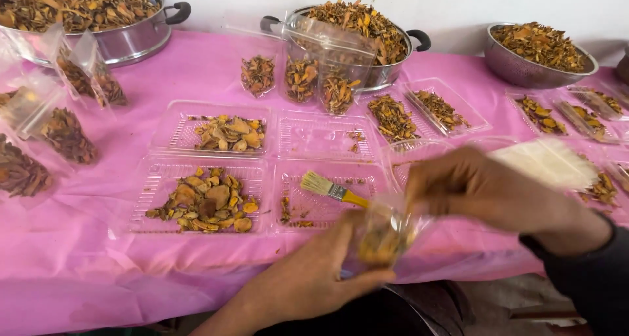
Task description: Sorting and cleaning dried tea leaves using a brush and packaging them into small plastic bags.
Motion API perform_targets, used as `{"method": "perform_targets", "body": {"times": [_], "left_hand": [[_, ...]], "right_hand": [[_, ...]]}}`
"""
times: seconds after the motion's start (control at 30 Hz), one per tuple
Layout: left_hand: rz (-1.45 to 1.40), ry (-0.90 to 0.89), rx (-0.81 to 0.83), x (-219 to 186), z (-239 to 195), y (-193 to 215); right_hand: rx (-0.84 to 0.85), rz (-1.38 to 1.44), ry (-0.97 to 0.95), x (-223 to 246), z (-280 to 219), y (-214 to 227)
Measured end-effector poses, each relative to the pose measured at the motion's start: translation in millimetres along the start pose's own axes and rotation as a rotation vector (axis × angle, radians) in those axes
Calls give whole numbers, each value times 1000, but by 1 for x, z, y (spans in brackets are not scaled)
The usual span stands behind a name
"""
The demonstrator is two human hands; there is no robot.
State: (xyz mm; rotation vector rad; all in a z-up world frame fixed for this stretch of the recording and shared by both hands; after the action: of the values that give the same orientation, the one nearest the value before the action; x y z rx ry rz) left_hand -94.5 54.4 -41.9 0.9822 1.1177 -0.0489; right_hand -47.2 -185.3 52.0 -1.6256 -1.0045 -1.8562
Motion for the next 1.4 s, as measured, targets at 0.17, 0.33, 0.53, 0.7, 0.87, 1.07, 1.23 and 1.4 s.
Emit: {"method": "perform_targets", "body": {"times": [0.17, 0.33, 0.53, 0.7, 0.87, 1.07, 1.23, 1.4], "left_hand": [[409, -25, -341, 39, -9, 1], [903, -275, -616, 49, -10, 4], [861, -225, -567, 51, -12, 3], [930, -311, -618, 50, -16, 0], [996, -330, -608, 46, -16, 3], [957, -345, -598, 47, -18, 2], [946, -354, -573, 47, -20, 4], [1036, -434, -580, 45, -20, 5]], "right_hand": [[-407, -328, 47, 14, 4, 68], [-637, -684, -3, 34, 73, 57], [-591, -557, 162, 5, 162, 68], [-647, -587, 190, -23, 217, 72], [-586, -666, 250, -58, 256, 79], [-598, -762, 285, -65, 278, 66], [-550, -770, 274, -33, 246, 55], [-504, -950, 325, -9, 172, 58]]}}
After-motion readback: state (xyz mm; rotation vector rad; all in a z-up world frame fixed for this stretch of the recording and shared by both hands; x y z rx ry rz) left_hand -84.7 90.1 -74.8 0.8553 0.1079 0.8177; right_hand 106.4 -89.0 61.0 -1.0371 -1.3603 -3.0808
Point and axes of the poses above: each hand's wrist, its own z-axis towards the middle knuckle, its own y-axis out of the back of the hand, x = y × z, the point moved 1 cm from there along z, towards the middle knuckle, and after that the axes turned 13 degrees about z, right-handed, at the moved point
